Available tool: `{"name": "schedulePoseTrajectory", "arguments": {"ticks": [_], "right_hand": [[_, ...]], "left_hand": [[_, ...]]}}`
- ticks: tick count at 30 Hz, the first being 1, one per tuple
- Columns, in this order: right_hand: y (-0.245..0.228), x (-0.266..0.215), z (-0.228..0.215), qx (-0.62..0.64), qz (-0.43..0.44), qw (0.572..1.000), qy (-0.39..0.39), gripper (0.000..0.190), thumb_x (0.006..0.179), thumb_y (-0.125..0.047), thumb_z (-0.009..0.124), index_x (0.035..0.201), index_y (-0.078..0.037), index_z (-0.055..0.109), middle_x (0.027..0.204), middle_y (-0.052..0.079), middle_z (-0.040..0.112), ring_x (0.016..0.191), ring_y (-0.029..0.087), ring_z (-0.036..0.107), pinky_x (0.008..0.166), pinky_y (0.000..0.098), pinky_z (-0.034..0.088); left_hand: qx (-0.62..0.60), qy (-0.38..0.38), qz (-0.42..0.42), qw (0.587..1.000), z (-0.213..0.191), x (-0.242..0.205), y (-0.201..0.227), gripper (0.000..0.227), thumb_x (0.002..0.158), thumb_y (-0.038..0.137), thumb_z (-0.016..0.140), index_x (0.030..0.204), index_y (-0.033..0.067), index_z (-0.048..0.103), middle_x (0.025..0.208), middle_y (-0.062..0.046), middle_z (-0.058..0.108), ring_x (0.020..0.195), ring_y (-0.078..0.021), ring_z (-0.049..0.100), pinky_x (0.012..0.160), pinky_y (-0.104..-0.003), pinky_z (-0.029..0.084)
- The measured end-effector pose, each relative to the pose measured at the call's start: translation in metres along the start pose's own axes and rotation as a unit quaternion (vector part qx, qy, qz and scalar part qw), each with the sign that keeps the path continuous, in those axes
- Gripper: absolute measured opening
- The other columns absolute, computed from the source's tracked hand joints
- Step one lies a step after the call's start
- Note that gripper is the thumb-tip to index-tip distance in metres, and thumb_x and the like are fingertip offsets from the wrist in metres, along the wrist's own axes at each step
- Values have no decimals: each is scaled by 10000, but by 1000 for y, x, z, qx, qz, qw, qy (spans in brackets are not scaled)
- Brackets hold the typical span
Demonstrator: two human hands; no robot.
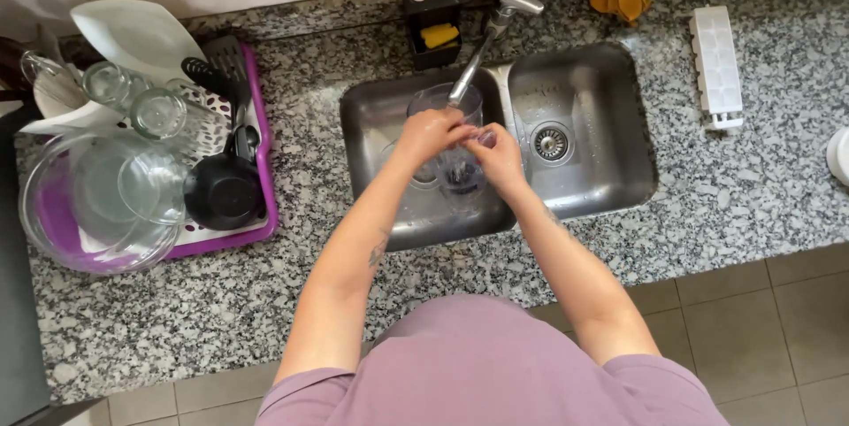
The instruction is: Cleaning a blender jar, ice tray, and cup in a sink, followed by wiping the counter and blender base.
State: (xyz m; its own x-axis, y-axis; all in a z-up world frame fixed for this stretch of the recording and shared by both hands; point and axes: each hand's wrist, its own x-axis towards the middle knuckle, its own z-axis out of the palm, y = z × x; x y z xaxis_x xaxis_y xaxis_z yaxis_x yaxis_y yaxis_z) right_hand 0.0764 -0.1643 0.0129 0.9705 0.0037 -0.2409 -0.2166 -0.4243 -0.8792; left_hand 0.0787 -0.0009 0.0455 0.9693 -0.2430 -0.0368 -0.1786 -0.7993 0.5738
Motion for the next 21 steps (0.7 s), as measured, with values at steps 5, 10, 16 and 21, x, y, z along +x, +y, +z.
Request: {"name": "schedulePoseTrajectory", "arguments": {"ticks": [5, 10, 16, 21], "right_hand": [[1, 8, 0, 73, -23, 997, -7, 323, 656, -230, 855, 788, -93, 594, 562, 41, 568, 447, 109, 543, 447, 194, 403], [-12, -7, 20, -81, -66, 994, -7, 248, 736, -295, 767, 847, -126, 622, 715, 129, 660, 723, 291, 665, 611, 363, 507], [10, 3, 25, -120, -60, 991, -18, 292, 693, -320, 789, 866, -168, 611, 749, 107, 662, 756, 308, 661, 645, 381, 513], [11, 1, 12, -28, -53, 998, -24, 330, 652, -310, 843, 801, -147, 599, 651, 99, 603, 615, 230, 581, 567, 316, 450]], "left_hand": [[-101, 56, 44, 992, -32, -21, 0, 253, 867, 365, 593, 845, 119, 651, 740, -85, 688, 800, -326, 645, 719, -449, 505], [-84, -26, -91, 992, -1, 5, -5, 357, 900, 426, 482, 1073, 157, 640, 967, -112, 692, 969, -326, 642, 855, -456, 502], [-60, 11, -94, 994, 17, -3, -10, 384, 896, 262, 501, 1173, -4, 516, 899, -214, 672, 914, -366, 656, 803, -482, 521], [-164, 282, -53, 944, -17, -40, -6, 332, 924, 305, 579, 1228, 171, 572, 1205, -54, 615, 1130, -254, 553, 987, -405, 388]]}}
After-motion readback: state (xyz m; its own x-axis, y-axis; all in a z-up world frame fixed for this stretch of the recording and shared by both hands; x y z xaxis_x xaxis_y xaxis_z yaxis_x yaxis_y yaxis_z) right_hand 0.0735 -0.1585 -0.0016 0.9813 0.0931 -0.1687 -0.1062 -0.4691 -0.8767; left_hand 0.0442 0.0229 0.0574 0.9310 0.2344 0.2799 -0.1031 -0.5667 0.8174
